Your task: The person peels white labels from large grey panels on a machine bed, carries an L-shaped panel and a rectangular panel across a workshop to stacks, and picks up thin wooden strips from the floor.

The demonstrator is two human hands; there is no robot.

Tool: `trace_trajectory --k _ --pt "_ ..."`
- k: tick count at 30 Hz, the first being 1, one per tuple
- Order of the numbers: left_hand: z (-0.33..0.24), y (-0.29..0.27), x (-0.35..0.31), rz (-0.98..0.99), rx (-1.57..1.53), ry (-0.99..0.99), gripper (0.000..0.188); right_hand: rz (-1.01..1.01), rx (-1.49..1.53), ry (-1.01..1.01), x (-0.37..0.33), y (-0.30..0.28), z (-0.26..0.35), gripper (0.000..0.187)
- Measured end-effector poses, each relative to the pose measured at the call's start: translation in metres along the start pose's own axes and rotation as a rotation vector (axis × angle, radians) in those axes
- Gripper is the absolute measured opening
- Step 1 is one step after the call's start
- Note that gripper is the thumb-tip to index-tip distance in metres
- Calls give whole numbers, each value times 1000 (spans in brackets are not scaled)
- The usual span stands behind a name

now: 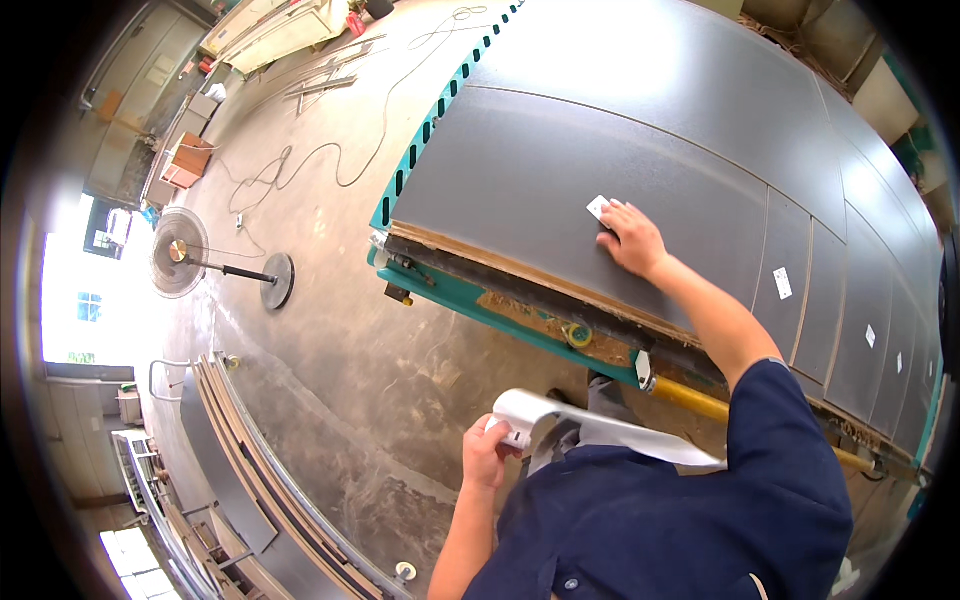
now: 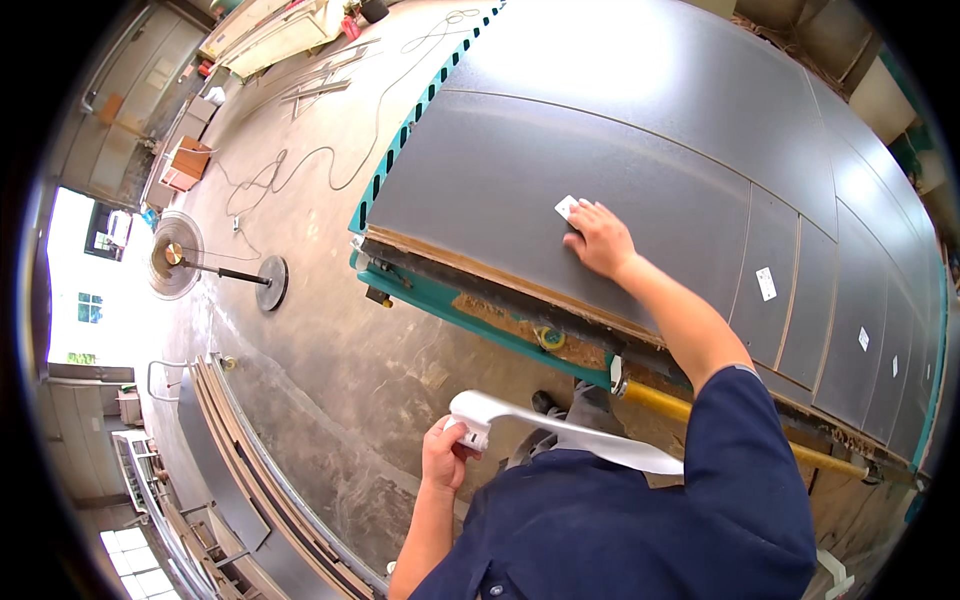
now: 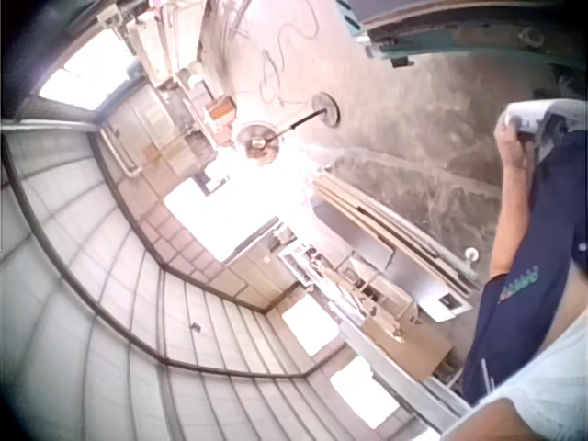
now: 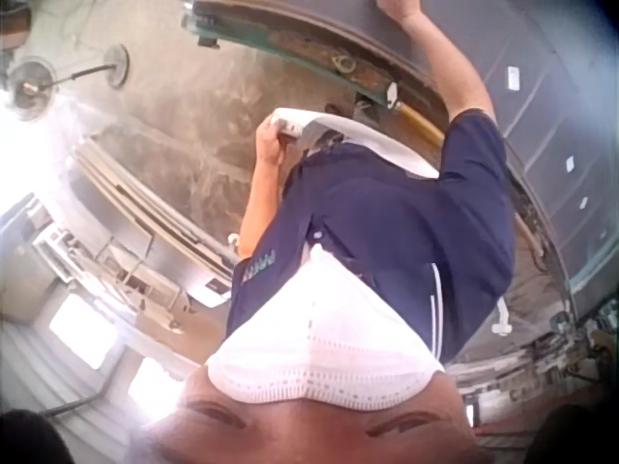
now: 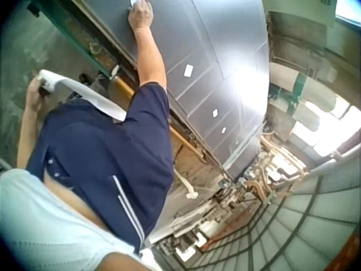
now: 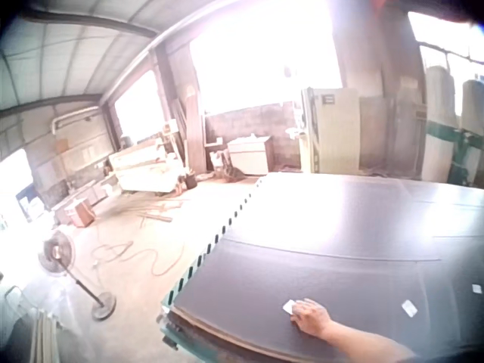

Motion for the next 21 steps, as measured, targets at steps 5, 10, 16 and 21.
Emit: trace_trajectory --k 5,10,16,21 --pt "9 34 24 36 318 -161 15 157 -78 46 5 -3 6 71" --pt "4 82 40 220 412 -156 21 173 2 -18 -21 -19 12 72" --pt "15 113 51 372 299 -204 27 300 129 21 -58 -45 19 54" --pt "26 136 52 481 303 -222 24 123 567 334 -122 -97 35 33"
Point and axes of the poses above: each hand's wrist, its own x-axis towards the middle knuckle, its own y-axis out of the palm, z = x × y, the point moved 5 cm from there along x, towards the middle knuckle, and after that the axes turned 4 degrees about z, right-handed, at the moved point
